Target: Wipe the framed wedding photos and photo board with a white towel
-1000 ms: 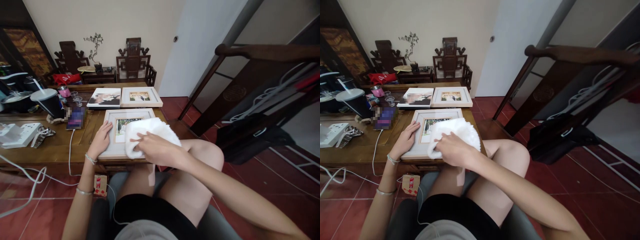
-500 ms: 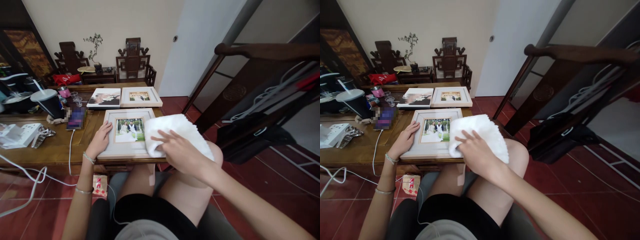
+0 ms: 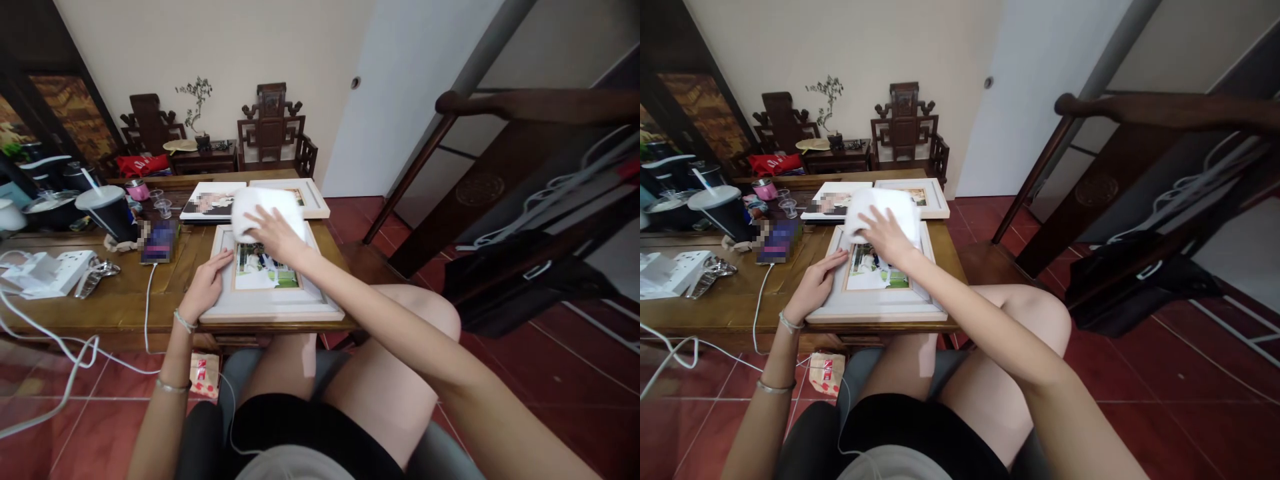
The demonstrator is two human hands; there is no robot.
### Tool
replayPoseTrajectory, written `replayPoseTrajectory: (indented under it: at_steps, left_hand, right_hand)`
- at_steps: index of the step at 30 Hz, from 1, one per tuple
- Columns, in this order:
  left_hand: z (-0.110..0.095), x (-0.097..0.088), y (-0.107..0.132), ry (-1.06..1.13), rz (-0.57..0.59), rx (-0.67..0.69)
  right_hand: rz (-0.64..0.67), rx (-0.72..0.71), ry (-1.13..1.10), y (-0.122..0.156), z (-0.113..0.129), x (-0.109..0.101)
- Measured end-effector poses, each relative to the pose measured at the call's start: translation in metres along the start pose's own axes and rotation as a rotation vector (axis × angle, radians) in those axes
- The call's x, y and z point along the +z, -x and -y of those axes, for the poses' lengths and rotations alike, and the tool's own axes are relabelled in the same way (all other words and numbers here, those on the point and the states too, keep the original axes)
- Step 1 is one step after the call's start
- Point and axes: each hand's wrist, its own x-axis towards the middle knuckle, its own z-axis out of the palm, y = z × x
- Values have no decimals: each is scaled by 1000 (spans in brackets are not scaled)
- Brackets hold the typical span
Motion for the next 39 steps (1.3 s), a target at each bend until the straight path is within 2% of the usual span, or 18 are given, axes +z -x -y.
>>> replayPoseTrajectory:
  at_steps: [2, 4, 6, 9, 14, 17, 19, 23, 26, 29, 34, 37, 39]
  left_hand:
    - [-1, -1, 0, -18, 0, -6]
    - [-1, -1, -1, -30, 5, -6]
    - [-1, -1, -1, -33, 16, 3]
    - [-2, -1, -1, -28, 27, 21]
    - [0, 0, -1, -19, 19, 13]
    - [4, 2, -1, -17, -2, 10]
    - [7, 2, -1, -25, -14, 12]
    - [10, 3, -1, -79, -3, -1]
    - [10, 3, 0, -125, 19, -12]
    - [9, 3, -1, -137, 37, -10]
    - [12, 2, -2, -132, 51, 7]
    - [15, 3, -2, -136, 22, 0]
    - [15, 4, -2, -137, 5, -3]
  right_hand:
    - [32, -132, 0, -21, 16, 7]
    - [63, -162, -16, -33, 27, 12]
    - [96, -119, -36, -37, 29, 14]
    - [172, -16, -52, -30, 16, 8]
    - [260, 169, -46, 1, -29, -7]
    - [291, 236, -18, 28, -45, -13]
    - [303, 213, -5, 50, -42, -19]
    - [325, 111, -77, 91, -19, -37]
    - [339, 121, -162, 102, -10, -46]
    - [309, 194, -147, 88, -20, -41]
    - [236, 218, -27, 57, -42, -11]
    - [208, 169, 9, 65, -36, -5]
    - [200, 135, 2, 83, -24, -10]
